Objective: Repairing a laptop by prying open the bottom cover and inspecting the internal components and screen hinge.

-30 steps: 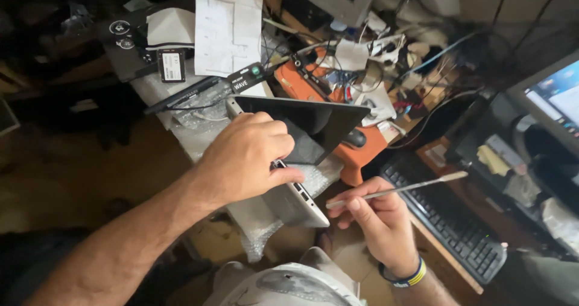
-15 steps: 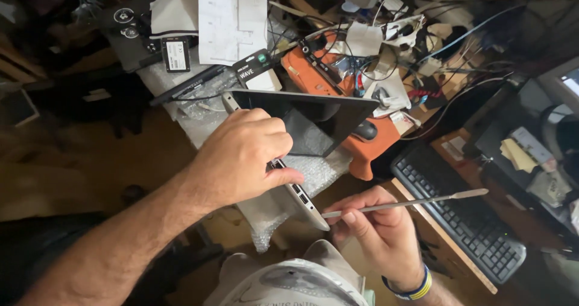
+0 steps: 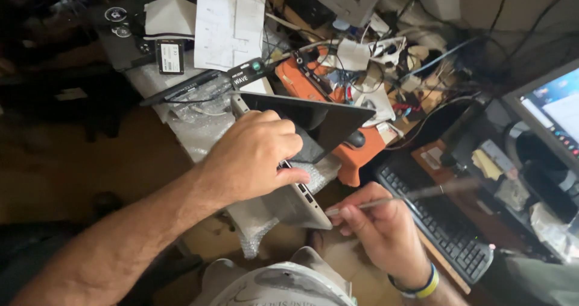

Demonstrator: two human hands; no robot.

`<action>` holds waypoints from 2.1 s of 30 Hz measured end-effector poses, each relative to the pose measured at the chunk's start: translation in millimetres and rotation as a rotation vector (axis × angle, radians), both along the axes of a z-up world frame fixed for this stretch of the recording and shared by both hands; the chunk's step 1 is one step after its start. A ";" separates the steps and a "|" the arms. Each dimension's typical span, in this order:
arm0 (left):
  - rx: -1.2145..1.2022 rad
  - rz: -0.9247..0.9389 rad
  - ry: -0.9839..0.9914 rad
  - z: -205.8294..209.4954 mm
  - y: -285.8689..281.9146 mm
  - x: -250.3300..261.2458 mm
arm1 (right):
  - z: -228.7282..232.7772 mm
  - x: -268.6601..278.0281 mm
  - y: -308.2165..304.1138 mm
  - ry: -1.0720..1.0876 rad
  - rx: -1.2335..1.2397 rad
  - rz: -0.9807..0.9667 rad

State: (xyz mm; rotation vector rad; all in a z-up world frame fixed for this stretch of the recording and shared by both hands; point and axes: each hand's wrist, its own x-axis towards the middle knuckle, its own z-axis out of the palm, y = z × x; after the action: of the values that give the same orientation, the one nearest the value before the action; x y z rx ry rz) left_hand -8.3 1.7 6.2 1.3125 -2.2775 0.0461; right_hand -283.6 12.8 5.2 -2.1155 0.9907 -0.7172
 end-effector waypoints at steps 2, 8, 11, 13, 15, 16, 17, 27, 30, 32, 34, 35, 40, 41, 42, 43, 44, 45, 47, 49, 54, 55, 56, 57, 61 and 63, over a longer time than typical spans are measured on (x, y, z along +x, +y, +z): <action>-0.008 0.014 -0.014 0.1 0.9 0.1 | 4.4 1.1 -3.1 -0.082 0.215 0.021; 0.011 0.013 0.028 -8.6 -2.7 -0.5 | 26.1 11.6 -10.5 0.340 -0.192 0.116; -0.015 0.017 0.069 -12.9 -6.0 -2.7 | 33.7 15.6 -20.2 0.328 -0.007 0.165; -0.008 0.022 0.061 -15.1 -9.8 -4.9 | 33.0 16.7 -18.6 0.426 -0.134 0.097; -0.001 0.032 0.060 -15.0 -10.6 -6.4 | 29.4 17.2 -12.9 0.393 -0.060 0.003; 0.008 0.037 0.048 -14.7 -11.6 -6.7 | 27.4 17.7 -10.5 0.349 0.014 -0.096; 0.003 0.040 0.056 -13.5 -11.7 -7.2 | 15.1 12.6 -8.2 0.356 0.008 -0.093; 0.025 0.031 0.041 -11.8 -11.9 -7.9 | -7.2 9.3 11.3 0.042 -0.144 -0.188; 0.037 0.038 0.044 -12.7 -13.0 -8.4 | -6.9 12.6 6.7 -0.097 0.039 -0.205; 0.035 0.039 0.053 -16.4 -15.1 -9.0 | -2.8 13.4 8.2 -0.084 0.038 -0.224; -0.044 0.057 0.058 -20.5 -16.9 -10.5 | 3.6 11.8 11.7 0.248 -0.372 -0.139; -0.042 0.048 0.061 -19.7 -16.3 -12.1 | 6.0 12.0 14.1 0.253 -0.370 -0.147; -0.008 0.042 0.059 -18.6 -15.4 -12.1 | 15.4 18.8 15.8 0.366 -0.670 0.079; -0.008 0.045 0.058 -17.5 -13.9 -10.9 | 16.6 20.5 14.1 0.364 -0.670 0.082; 0.017 0.043 0.063 -15.5 -13.8 -11.1 | 18.4 21.2 12.9 0.417 -0.701 0.100; 0.042 0.040 0.068 -13.5 -13.4 -11.2 | 20.2 21.8 12.0 0.470 -0.732 0.119; 0.035 0.043 0.070 -15.0 -15.0 -11.8 | 20.5 22.2 11.7 0.471 -0.740 0.120; 0.035 0.037 0.066 -16.5 -16.0 -12.1 | 20.8 22.8 12.0 0.525 -0.786 0.139; 0.028 0.040 0.064 -18.8 -16.6 -12.3 | 22.8 24.7 11.5 0.577 -0.840 0.164; 0.002 0.056 0.062 -19.8 -18.0 -14.2 | 25.6 25.7 11.9 0.582 -0.864 0.240; -0.103 -0.009 0.177 -25.5 6.4 -20.3 | 9.4 11.2 -11.1 0.443 -0.520 0.056; -0.129 -0.063 0.249 -28.0 12.8 -22.9 | 7.9 10.1 -15.3 0.449 -0.301 -0.092; -0.124 -0.066 0.247 -32.2 20.3 -28.1 | 12.4 11.7 -14.0 0.448 -0.295 -0.095; -0.144 -0.133 0.305 -36.5 27.2 -33.3 | 16.8 13.1 -13.3 0.296 -0.197 -0.042; -0.281 -0.265 0.387 -26.3 52.4 -39.0 | 22.5 19.6 -3.6 0.230 -0.195 -0.041; -0.292 -0.237 0.344 -30.9 50.9 -41.3 | 23.5 20.4 1.1 0.266 -0.332 0.014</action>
State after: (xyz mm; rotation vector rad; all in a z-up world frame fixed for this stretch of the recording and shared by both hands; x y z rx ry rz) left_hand -49.6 52.6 -24.7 0.8258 -2.0235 0.0635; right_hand -263.2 14.0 28.7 -2.5562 1.0514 -0.6390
